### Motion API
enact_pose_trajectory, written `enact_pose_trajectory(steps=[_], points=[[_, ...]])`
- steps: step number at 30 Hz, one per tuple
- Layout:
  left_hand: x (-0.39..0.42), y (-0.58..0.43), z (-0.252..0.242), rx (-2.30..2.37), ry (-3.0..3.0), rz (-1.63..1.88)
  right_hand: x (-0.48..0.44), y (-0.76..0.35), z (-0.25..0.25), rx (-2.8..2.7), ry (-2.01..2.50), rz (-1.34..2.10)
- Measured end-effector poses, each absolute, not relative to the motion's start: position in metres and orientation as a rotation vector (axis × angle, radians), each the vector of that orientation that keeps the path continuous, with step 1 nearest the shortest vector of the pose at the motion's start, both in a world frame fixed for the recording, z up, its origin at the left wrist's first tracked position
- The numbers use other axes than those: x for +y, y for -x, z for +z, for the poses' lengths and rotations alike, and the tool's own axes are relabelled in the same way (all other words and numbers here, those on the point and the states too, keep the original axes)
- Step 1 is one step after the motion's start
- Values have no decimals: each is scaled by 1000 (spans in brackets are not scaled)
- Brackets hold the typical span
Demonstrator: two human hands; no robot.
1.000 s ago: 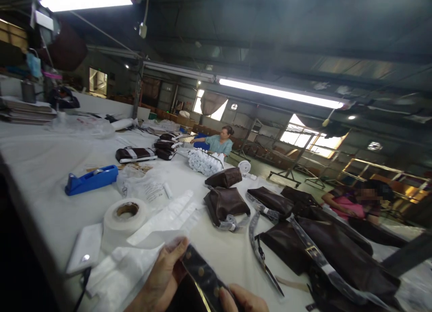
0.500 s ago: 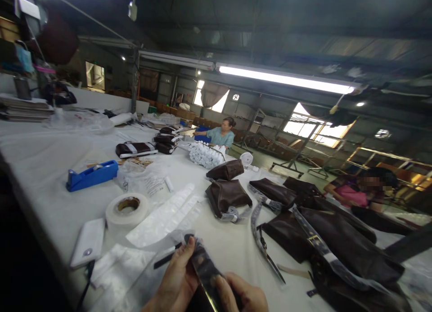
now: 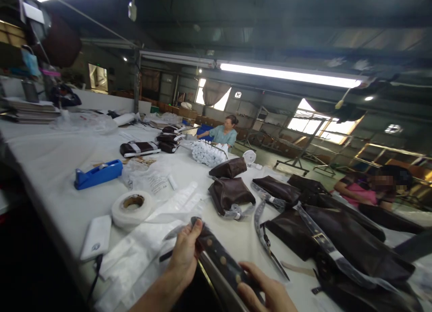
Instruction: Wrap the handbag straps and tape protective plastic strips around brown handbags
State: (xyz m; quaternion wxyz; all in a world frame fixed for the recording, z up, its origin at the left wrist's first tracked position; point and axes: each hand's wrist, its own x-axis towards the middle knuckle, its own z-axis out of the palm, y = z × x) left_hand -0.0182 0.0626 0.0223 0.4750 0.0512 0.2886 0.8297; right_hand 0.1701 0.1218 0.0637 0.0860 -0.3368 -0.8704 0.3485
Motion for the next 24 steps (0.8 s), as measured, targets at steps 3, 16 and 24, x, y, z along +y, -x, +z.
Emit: enact_pose_trajectory(steps=[3,16,24], points=[[59,-9,24,637,-153,1988,114,-147,66,-2501,897,1118],[39,-16,21,652,-11,1983,98,-111,71,-2435,984,1156],[25,-5,-8,748,-175,1955,91,-88,66,-2378,904,1441]])
